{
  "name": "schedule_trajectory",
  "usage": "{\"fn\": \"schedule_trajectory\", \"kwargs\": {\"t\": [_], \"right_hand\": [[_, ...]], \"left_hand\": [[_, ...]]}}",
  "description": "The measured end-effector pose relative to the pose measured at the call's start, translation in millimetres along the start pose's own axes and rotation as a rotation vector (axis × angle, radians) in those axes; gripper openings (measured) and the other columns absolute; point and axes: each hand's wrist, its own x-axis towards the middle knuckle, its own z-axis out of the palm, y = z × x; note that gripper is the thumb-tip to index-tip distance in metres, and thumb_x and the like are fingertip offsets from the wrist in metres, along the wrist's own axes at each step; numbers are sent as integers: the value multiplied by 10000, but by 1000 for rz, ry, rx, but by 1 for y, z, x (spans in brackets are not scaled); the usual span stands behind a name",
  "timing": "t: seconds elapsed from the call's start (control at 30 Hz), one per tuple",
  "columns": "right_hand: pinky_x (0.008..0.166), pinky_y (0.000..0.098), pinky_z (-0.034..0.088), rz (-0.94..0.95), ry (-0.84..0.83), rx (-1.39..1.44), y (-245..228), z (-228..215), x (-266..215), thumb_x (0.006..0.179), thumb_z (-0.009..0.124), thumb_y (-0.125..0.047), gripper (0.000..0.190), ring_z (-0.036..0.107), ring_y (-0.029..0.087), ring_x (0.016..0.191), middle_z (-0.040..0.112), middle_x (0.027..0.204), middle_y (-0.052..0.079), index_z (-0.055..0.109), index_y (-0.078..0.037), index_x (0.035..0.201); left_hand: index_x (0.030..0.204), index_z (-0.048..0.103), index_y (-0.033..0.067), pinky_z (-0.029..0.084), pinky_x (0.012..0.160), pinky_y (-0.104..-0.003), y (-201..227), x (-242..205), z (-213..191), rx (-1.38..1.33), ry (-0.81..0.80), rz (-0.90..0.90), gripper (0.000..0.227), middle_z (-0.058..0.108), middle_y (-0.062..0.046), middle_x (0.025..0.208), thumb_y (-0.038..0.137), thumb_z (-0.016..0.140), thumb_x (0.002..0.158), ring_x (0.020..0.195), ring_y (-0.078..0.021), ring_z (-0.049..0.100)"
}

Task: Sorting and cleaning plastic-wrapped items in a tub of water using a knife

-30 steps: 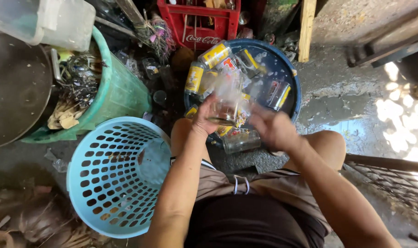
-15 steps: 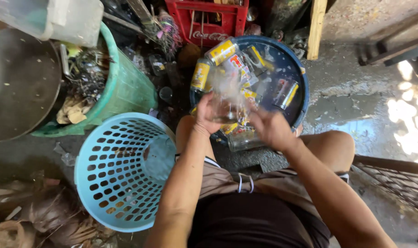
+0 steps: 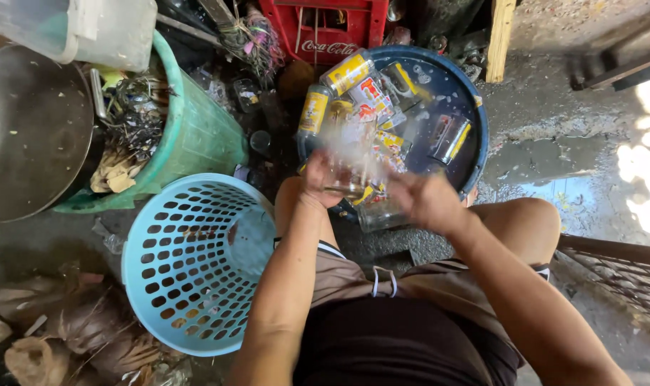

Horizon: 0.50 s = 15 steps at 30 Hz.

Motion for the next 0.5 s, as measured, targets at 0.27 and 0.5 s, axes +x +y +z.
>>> {"fn": "schedule_trajectory", "kwargs": {"t": [0.27,0.5], "right_hand": [[419,416,479,-178,103,80,20,10,-4,963,673,-307,200,585,368,403,566,458,175,753,-136,894],[678,564,574,73,-163,-10,0,-12,7,1016,521,-466,505,699,430,624,715,686,220,570,-304,1493]], "left_hand": [[877,717,90,599,653,-419,-8,-13,38,87,148,-29,346,707,-99,745,434,714,839,699,-289,709],[1157,723,133,627,799,-491,-14,-1,-4,292,69,104,543,761,-92,993,441,804,718,900,-326,743]]}}
